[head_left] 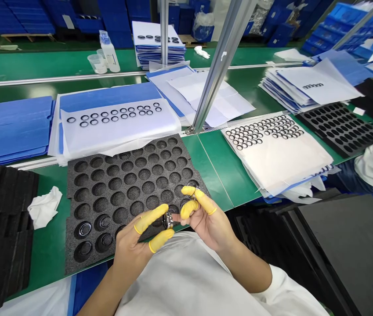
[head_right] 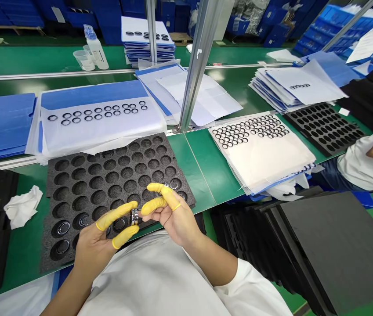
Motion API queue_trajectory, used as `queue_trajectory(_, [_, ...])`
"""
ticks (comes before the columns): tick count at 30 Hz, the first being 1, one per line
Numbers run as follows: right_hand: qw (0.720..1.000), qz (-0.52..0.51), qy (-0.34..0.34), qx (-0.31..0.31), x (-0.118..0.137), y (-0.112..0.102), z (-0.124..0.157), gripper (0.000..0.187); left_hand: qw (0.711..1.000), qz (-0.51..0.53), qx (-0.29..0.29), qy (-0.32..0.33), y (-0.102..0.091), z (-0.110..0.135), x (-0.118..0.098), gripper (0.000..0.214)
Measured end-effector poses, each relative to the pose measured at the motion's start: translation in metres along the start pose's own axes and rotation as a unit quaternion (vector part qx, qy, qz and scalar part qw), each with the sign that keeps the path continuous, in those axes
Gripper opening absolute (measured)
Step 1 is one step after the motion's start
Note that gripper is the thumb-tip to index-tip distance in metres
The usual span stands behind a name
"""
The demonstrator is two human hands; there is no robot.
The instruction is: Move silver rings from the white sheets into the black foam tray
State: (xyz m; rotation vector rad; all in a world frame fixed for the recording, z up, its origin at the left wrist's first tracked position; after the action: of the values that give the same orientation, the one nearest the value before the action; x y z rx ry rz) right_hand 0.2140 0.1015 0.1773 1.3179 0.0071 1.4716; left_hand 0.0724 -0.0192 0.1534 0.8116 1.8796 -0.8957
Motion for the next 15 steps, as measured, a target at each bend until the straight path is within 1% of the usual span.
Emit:
queue_trajectory(2, [1.0,-0.015,0.005,0.016,0.0,0.001,0.001,0.033,0.999,-0.018,0.01,0.026,0.002,-0.001,-0.002,0.042])
queue_trajectory(5, [0.999,-0.012,0.007,0.039,-0.003,0.001,0.002,0.038,0.999,-0.035,-0.003,0.017,0.0,0.001,0.001,0.041])
queue_trajectory(7, [0.998,0.024,0.014,0.062,-0.005,0.001,0.003,0.046,0.999,-0.025,-0.029,0.0,-0.005,0.004,0.005,0.045])
queue_trajectory(10, [0.986,0.107,0.044,0.123,-0.009,0.001,0.007,0.057,0.998,0.008,-0.055,-0.007,-0.011,0.005,0.01,0.052])
queue_trajectory(13, [0.967,0.161,0.078,0.181,-0.013,0.003,0.011,0.059,0.999,0.021,-0.021,0.025,-0.013,0.002,0.009,0.054])
queue_trajectory(15, [0.959,0.18,0.086,0.199,-0.013,0.005,0.013,0.06,0.998,0.031,0.003,0.057,-0.012,0.001,0.007,0.052])
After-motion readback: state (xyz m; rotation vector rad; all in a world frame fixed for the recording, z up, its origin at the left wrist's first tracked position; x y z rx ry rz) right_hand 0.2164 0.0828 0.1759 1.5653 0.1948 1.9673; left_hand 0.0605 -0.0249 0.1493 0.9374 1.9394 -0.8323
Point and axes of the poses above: each hand's wrist, its own z-axis away from the middle knuckle, its own y-axis out of the palm, x = y × z, the point moved 2 cm from there along -z, towards the middle knuckle
